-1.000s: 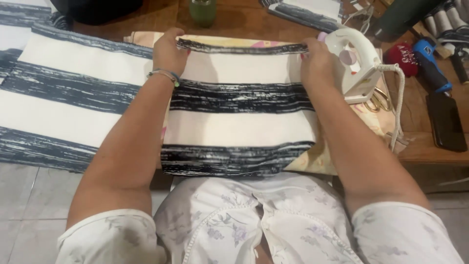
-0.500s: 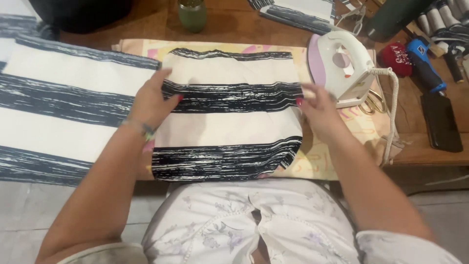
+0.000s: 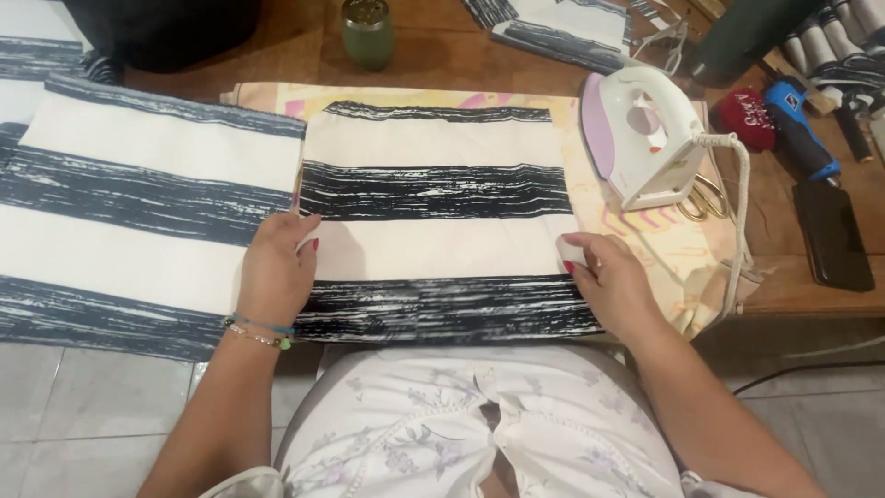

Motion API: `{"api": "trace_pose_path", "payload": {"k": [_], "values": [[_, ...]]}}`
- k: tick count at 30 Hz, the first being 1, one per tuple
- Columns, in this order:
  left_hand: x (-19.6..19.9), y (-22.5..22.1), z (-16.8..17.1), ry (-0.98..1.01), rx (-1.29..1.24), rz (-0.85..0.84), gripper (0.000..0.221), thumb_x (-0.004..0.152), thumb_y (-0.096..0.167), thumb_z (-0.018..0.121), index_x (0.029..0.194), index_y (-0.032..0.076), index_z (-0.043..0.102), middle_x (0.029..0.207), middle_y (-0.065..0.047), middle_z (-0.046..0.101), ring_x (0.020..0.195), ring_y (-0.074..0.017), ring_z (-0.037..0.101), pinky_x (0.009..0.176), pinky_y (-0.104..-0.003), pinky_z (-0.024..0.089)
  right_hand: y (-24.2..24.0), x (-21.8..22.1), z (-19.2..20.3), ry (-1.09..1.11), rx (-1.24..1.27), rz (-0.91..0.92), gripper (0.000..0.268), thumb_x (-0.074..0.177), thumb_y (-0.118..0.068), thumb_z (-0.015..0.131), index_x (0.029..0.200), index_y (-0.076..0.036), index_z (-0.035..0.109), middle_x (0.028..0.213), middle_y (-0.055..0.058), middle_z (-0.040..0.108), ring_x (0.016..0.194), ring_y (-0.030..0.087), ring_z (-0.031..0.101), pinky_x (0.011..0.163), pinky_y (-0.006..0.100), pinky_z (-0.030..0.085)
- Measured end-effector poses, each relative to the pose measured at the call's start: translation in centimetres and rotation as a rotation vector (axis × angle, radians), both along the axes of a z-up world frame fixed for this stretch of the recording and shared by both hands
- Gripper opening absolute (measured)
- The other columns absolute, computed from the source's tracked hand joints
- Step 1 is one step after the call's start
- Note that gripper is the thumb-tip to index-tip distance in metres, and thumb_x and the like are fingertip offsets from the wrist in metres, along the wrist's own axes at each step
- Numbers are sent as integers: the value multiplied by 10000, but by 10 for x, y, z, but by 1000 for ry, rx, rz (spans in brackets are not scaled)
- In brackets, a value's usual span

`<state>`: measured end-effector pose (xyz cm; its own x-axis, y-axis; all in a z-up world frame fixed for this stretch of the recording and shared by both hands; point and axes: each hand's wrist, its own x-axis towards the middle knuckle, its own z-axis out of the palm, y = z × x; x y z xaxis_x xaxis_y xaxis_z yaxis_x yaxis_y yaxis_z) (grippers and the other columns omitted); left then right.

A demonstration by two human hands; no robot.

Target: Ironing and folding striped fabric pieces on a padded workstation

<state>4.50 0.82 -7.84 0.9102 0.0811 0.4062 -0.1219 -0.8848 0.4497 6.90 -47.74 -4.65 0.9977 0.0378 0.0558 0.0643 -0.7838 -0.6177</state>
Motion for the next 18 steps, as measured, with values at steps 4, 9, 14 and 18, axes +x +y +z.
{"api": "trace_pose_path", "payload": {"k": [4, 9, 14, 18], "values": [[-1, 3, 3, 53, -29, -10, 375, 933, 154, 711, 1303, 192, 752, 1181, -142, 650, 1112, -345, 684, 944, -421, 583, 7, -12, 35, 24, -216, 108, 448, 914, -146, 724, 1348, -254, 684, 1049, 40, 635, 953, 234, 734, 825, 370, 627], [10, 1, 55, 297, -43, -90, 511, 944, 277, 649, 1431, 132, 599, 1363, -159, 584, 1270, -349, 567, 1063, -457, 460, 72, -24, 172, 378, -360, -61, 535, 933, -275, 688, 1452, -297, 558, 1354, 37, 606, 1089, 284, 688, 974, 440, 531], [52, -36, 157, 688, -131, -3, 604, 994, 197, 616, 1556, 119, 410, 1554, -137, 476, 1377, -355, 493, 1183, -505, 382, -5, 67, 184, -138, -455, -124, 358, 945, -159, 803, 1295, -145, 731, 1077, 75, 693, 1000, 234, 639, 935, 412, 486], [144, -13, 114, 611, -88, -2, 733, 950, 383, 660, 1569, 112, 374, 1575, -128, 450, 1410, -356, 447, 1143, -463, 377, 2, 149, 194, -44, -884, -9, 506, 1051, -455, 709, 926, 33, 753, 893, 179, 745, 887, 347, 690, 651, 443, 519]]}}
